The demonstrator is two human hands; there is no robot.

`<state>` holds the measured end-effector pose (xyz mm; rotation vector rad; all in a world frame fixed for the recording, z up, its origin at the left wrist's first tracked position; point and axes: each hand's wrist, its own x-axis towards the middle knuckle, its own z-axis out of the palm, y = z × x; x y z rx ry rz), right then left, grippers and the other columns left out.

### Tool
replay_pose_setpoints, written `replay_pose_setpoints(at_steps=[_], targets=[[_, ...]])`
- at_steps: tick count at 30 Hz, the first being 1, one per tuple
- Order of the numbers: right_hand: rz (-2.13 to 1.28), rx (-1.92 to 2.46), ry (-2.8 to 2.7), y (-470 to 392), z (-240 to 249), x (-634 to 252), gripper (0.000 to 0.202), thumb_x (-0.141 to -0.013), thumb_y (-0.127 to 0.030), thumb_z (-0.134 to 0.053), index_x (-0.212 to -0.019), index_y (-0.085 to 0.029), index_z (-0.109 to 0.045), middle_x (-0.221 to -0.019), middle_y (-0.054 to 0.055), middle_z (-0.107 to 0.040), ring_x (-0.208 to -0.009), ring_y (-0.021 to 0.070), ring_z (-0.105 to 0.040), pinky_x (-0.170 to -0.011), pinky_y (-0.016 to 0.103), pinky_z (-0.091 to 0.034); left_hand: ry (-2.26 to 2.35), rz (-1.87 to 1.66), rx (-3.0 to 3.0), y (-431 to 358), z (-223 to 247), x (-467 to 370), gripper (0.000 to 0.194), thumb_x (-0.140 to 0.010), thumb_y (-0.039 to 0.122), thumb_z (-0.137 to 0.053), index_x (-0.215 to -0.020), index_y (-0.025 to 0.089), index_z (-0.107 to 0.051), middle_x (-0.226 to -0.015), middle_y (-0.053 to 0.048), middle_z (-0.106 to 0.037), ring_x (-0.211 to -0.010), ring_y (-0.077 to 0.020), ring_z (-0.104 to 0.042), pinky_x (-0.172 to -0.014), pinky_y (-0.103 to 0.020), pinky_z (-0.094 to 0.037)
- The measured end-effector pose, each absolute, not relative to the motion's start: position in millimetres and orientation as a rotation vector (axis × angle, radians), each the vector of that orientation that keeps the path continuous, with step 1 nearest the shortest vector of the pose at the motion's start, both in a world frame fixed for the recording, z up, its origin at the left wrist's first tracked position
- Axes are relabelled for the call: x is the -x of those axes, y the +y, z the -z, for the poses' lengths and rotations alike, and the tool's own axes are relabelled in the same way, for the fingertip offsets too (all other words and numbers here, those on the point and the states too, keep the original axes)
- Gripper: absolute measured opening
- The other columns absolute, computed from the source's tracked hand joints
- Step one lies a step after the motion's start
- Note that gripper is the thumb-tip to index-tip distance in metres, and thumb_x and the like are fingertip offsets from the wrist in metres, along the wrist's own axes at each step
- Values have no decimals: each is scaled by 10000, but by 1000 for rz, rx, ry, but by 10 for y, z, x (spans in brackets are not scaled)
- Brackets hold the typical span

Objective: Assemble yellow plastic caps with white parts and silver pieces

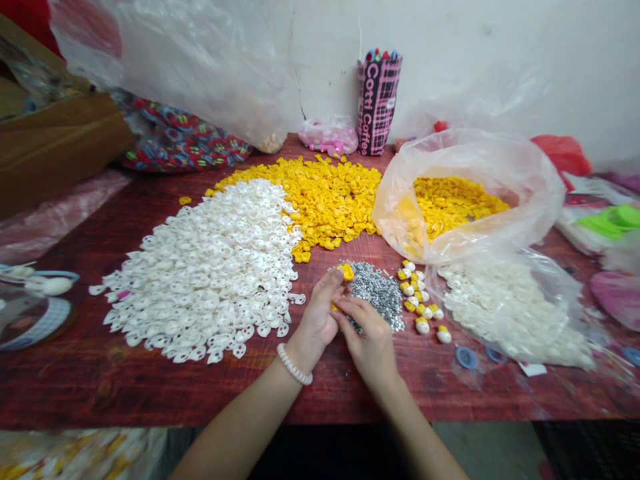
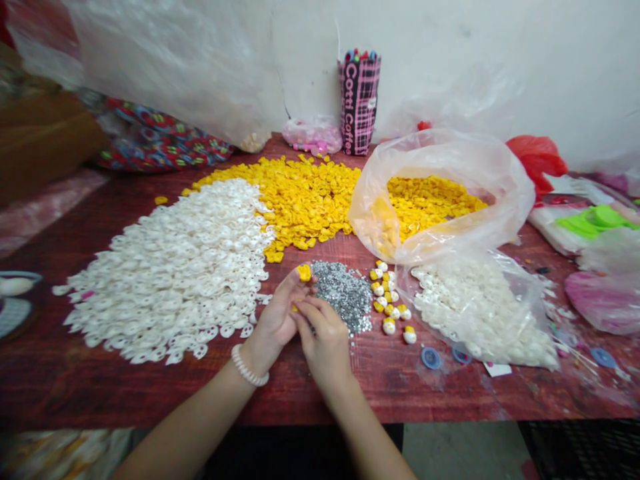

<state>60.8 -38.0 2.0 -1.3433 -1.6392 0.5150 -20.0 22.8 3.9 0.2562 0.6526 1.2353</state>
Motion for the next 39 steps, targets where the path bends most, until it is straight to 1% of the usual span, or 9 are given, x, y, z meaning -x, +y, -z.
replay_pose_setpoints(at_steps=[3,6,10,13,20,24,28,34,39], targets=[[-538,1337,-1653,-395,-41,-637,314,-848,-123,-487,-1107,-244,-619,-1083,63,-662,-1015,194,-616,-912,360,-499,640,-1267,-335,224,-17,206,206,-626,241,-754,-797,169,-664,-721,30,-628,-615,-67,-527,-586,-194,-393],[-541,1350,-1634,-398,-17,-643,293,-841,-132,-500,-1084,-228,-633,-1083,65,-670,-1011,195,-625,-915,358,-502,662,-1289,-351,217,-27,208,235,-602,220,-769,-811,177,-670,-711,39,-626,-615,-62,-520,-579,-182,-387],[-507,1364,-1655,-416,31,-611,268,-855,-165,-500,-1074,-232,-639,-1043,66,-684,-964,197,-643,-873,348,-524,668,-1293,-357,208,-58,204,229,-606,232,-767,-809,179,-676,-742,36,-645,-626,-60,-528,-611,-183,-398],[-490,1364,-1675,-440,11,-649,274,-860,-155,-484,-1076,-224,-638,-1020,71,-689,-930,196,-652,-846,340,-531,647,-1291,-372,204,-80,207,220,-616,211,-759,-821,186,-681,-734,40,-646,-626,-59,-526,-623,-184,-398],[-477,1379,-1466,-314,-335,-1132,291,-827,-210,-582,-1112,-255,-619,-1092,41,-668,-973,190,-632,-890,388,-501,621,-1301,-433,188,-125,180,219,-591,180,-767,-802,178,-707,-763,11,-679,-707,-88,-557,-722,-214,-408],[-407,1236,-1775,-143,-533,-1214,313,-836,-154,-565,-1119,-277,-619,-1045,23,-679,-939,160,-625,-844,340,-497,617,-1296,-527,177,-87,159,206,-609,194,-759,-809,200,-715,-808,5,-697,-770,-111,-578,-785,-248,-411],[-317,1165,-1926,-57,-533,-1148,322,-843,-132,-551,-1136,-252,-612,-996,45,-678,-895,152,-619,-780,308,-493,642,-1320,-619,176,-44,162,179,-633,184,-743,-808,209,-718,-819,5,-701,-803,-118,-587,-814,-254,-409],[-313,1144,-1975,-44,-485,-1176,289,-856,-143,-539,-1124,-218,-616,-929,57,-672,-841,147,-614,-736,287,-492,678,-1313,-612,171,-37,159,149,-639,182,-737,-785,187,-711,-798,-6,-701,-788,-122,-598,-810,-263,-422],[-295,1122,-2083,-33,-530,-1234,312,-852,-165,-541,-1159,-206,-585,-930,64,-654,-856,158,-608,-746,303,-506,702,-1304,-586,158,-71,153,146,-600,153,-757,-735,173,-706,-745,5,-694,-731,-103,-593,-749,-230,-434]])
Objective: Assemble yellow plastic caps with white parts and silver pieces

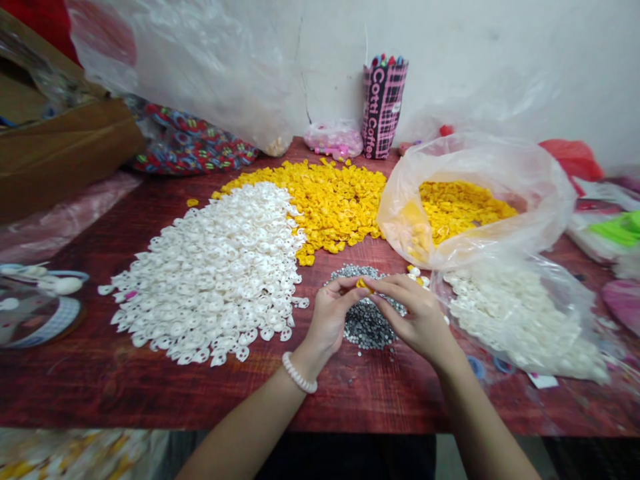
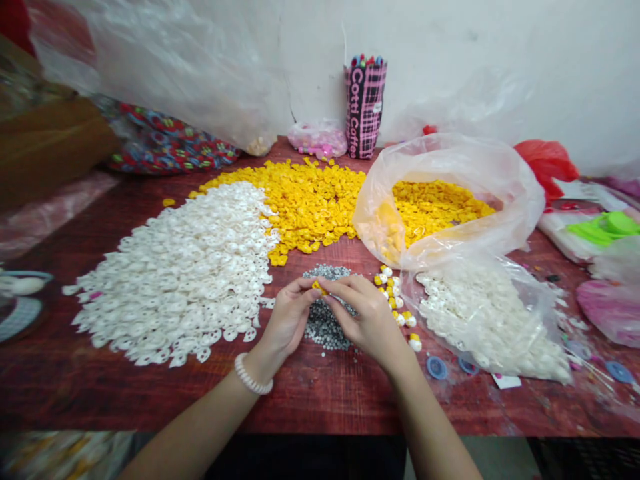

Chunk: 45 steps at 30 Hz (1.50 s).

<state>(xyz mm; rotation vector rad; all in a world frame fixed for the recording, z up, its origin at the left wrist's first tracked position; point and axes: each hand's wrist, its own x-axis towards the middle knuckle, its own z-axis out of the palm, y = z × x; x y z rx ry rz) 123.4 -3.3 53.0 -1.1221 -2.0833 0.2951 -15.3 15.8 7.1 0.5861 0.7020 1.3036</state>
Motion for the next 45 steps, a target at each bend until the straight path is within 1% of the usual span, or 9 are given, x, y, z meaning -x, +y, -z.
replay_pose_setpoints(at_steps=[7,10,15,18,21,24,33,40,45], targets=[[159,1040,-2144,-16,-376,-1178,351,-832,-139,-553,-1182,-150,-549,-960,106,-685,-876,198,-640,-777,327,-539,700,-1265,-552,134,-110,128,134,-587,153,-767,-702,162,-697,-677,17,-674,-674,-82,-583,-716,-207,-440],[196,1021,-2164,-21,-320,-1172,368,-833,-108,-537,-1200,-135,-529,-982,116,-681,-907,200,-636,-807,328,-537,717,-1262,-571,143,-98,125,149,-581,148,-772,-704,160,-689,-679,17,-672,-669,-82,-586,-708,-208,-445],[111,982,-2157,-20,-252,-1234,400,-834,-91,-512,-1226,-171,-502,-1009,106,-668,-945,203,-628,-821,354,-536,750,-1240,-648,160,-41,138,196,-545,155,-792,-687,159,-657,-671,20,-660,-651,-87,-585,-670,-214,-455],[5,928,-2169,22,-229,-1295,383,-840,-96,-494,-1212,-188,-496,-1010,100,-664,-947,201,-627,-810,366,-539,835,-1221,-889,169,-34,183,256,-577,186,-786,-804,178,-668,-681,19,-657,-643,-102,-585,-660,-234,-465],[-111,918,-2174,99,-218,-1356,369,-854,-131,-492,-1216,-196,-476,-1042,96,-657,-963,193,-627,-816,361,-538,973,-1263,-1285,188,-69,248,297,-630,238,-761,-913,203,-679,-821,-18,-695,-761,-146,-616,-753,-288,-479],[-204,979,-2096,159,-201,-1404,347,-848,-176,-537,-1192,-193,-495,-1041,92,-663,-933,179,-642,-811,329,-539,1052,-1319,-1591,204,-103,297,240,-699,272,-707,-932,223,-685,-949,-42,-705,-884,-177,-623,-847,-333,-463],[-607,1004,-1996,59,-214,-1522,215,-825,-306,-598,-1019,-214,-602,-935,51,-685,-856,171,-643,-767,312,-515,944,-1318,-1916,172,-72,343,141,-756,335,-641,-812,209,-671,-798,-51,-674,-818,-189,-608,-771,-312,-454],[-676,1048,-1992,0,-205,-1503,200,-827,-324,-592,-973,-188,-575,-840,35,-665,-753,147,-627,-679,261,-504,885,-1240,-2077,115,-10,292,110,-863,235,-471,-916,212,-565,-820,-48,-612,-822,-183,-538,-767,-321,-423],[-656,1022,-1981,-33,-201,-1480,178,-838,-303,-577,-973,-188,-568,-843,33,-661,-759,147,-626,-680,262,-505,862,-1333,-2155,79,5,277,104,-857,172,-466,-933,219,-518,-820,-39,-590,-846,-181,-522,-780,-316,-415]])
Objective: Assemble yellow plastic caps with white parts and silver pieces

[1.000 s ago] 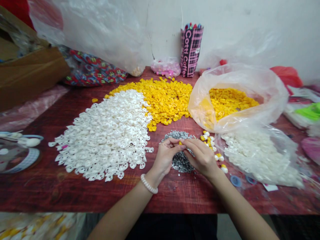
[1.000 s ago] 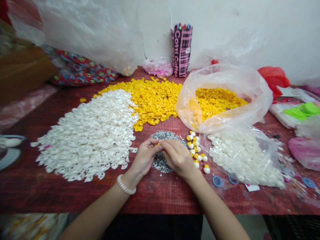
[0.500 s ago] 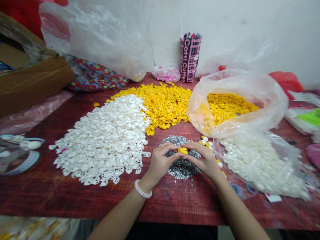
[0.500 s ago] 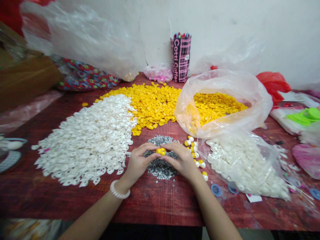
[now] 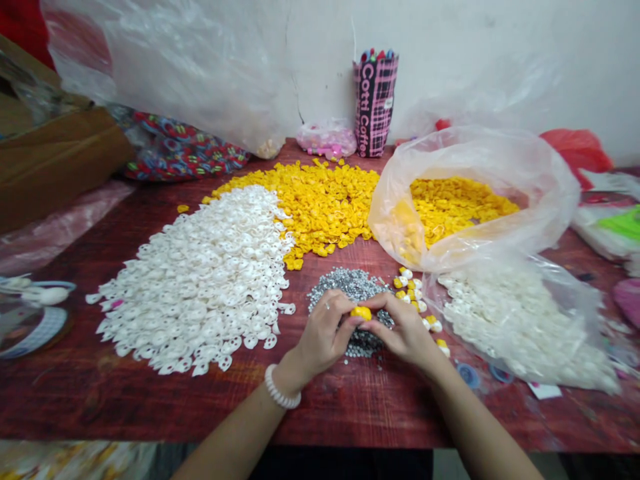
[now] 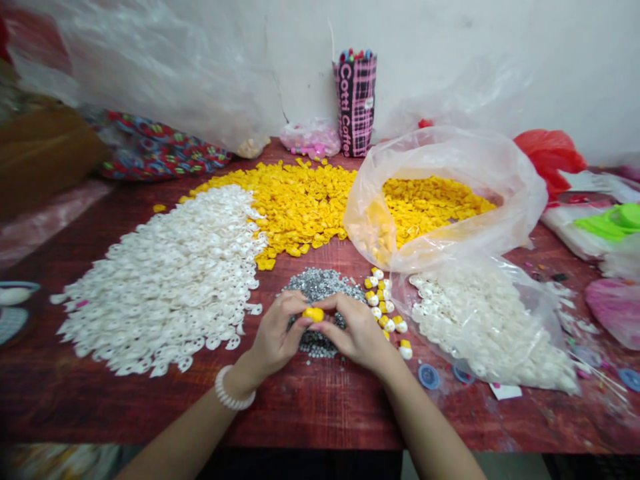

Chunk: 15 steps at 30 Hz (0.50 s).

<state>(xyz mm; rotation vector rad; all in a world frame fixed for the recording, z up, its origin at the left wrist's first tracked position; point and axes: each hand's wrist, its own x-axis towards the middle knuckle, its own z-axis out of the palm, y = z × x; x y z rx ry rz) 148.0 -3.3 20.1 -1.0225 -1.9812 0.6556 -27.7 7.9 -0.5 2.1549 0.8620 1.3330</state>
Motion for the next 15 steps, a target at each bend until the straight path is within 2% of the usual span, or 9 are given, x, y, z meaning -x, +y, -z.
replay_pose_setpoints(at_steps=[3,8,10,15], targets=[[-729,1040,-1983,-5,-213,-1498,202,-840,-295,-574,-1016,-197,-557,-899,45,-658,-816,155,-629,-726,283,-514,885,-1294,-2209,117,11,287,119,-853,189,-489,-959,224,-528,-845,-37,-604,-855,-181,-524,-794,-317,-406],[-882,1093,-1734,91,-146,-1532,196,-820,-265,-589,-990,-214,-505,-925,37,-611,-857,151,-618,-746,286,-517,1206,-1154,-2273,271,-104,441,302,-853,325,-499,-1128,201,-509,-949,-72,-613,-916,-220,-518,-843,-370,-378],[-938,1094,-1595,129,-109,-1553,220,-810,-259,-599,-986,-226,-472,-893,17,-601,-814,138,-618,-699,264,-514,1448,-1020,-2360,322,-204,626,236,-862,329,-479,-1035,197,-570,-926,-70,-626,-898,-232,-521,-843,-391,-356],[-935,1211,-1661,185,-103,-1596,373,-841,-303,-555,-1203,-243,-488,-913,28,-622,-739,133,-581,-660,277,-493,1637,-384,-2606,319,-339,1157,170,-815,296,-551,-910,222,-671,-839,-73,-630,-873,-265,-522,-776,-389,-341]])
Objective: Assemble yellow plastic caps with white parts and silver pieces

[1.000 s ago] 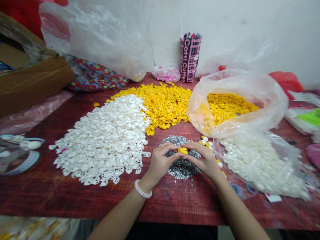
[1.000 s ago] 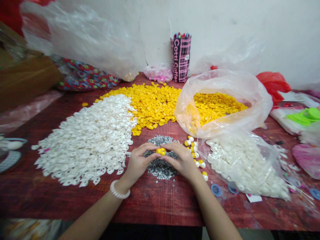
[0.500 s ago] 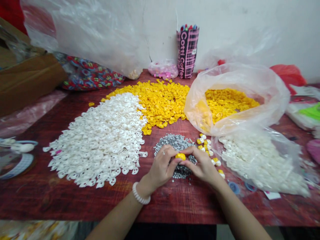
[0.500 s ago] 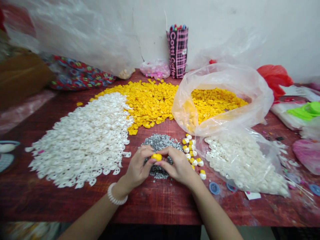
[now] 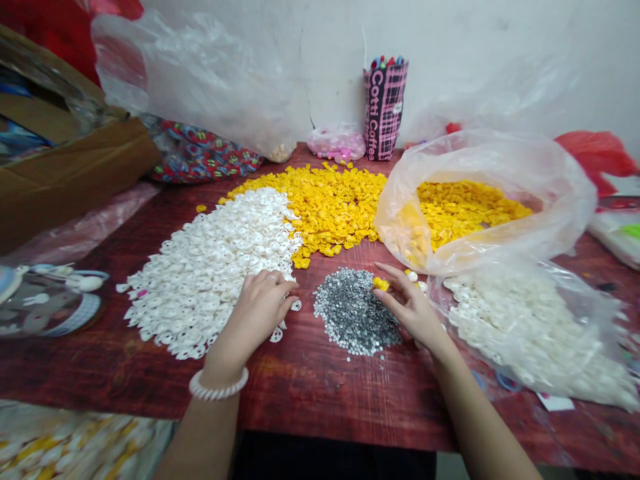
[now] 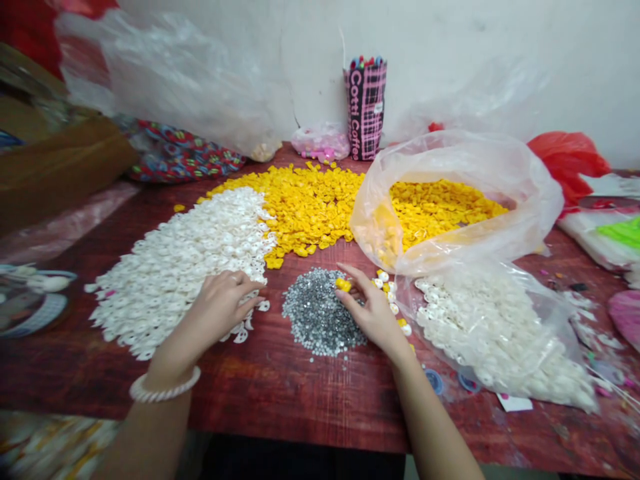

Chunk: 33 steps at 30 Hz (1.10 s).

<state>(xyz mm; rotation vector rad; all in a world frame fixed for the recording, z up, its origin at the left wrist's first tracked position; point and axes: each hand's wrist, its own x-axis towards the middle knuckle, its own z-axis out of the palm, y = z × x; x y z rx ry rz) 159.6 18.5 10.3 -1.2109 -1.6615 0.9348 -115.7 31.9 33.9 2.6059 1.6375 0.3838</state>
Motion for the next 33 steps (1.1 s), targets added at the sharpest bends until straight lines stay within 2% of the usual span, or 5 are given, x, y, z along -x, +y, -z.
replay_pose_setpoints(at_steps=[9,18,20,24,33], targets=[[-986,1298,-1594,166,-61,-1528,307,-713,-411,-682,-873,-182,-555,-503,-87,-443,-429,82,-418,-395,188,-316,1463,-250,-2604,328,-136,1197,180,-818,238,-533,-704,183,-660,-834,-85,-615,-842,-237,-531,-757,-367,-384],[-421,1212,-1827,91,-121,-1450,254,-838,-332,-559,-1054,-198,-576,-934,55,-659,-779,165,-615,-698,290,-497,1221,-1178,-1566,412,-180,525,185,-773,294,-604,-935,211,-636,-735,-25,-670,-632,-158,-647,-585,-255,-477],[-392,1192,-1824,92,-97,-1440,271,-810,-355,-603,-1027,-197,-573,-895,52,-657,-748,164,-612,-671,290,-502,1164,-1193,-1486,441,-116,288,281,-759,281,-616,-1032,213,-627,-749,-28,-679,-648,-162,-648,-603,-266,-496],[-220,1185,-1833,133,1,-1468,314,-749,-434,-657,-921,-185,-574,-763,42,-651,-658,166,-610,-596,277,-491,1103,-1152,-1297,412,-14,29,159,-727,278,-646,-847,185,-691,-816,-60,-707,-722,-183,-659,-676,-295,-516],[101,1196,-1975,173,7,-1551,290,-808,-466,-572,-780,-180,-528,-619,27,-595,-560,157,-567,-511,253,-419,916,-1044,-1096,254,-25,46,163,-714,258,-674,-848,173,-704,-847,-54,-706,-785,-164,-641,-746,-275,-488]])
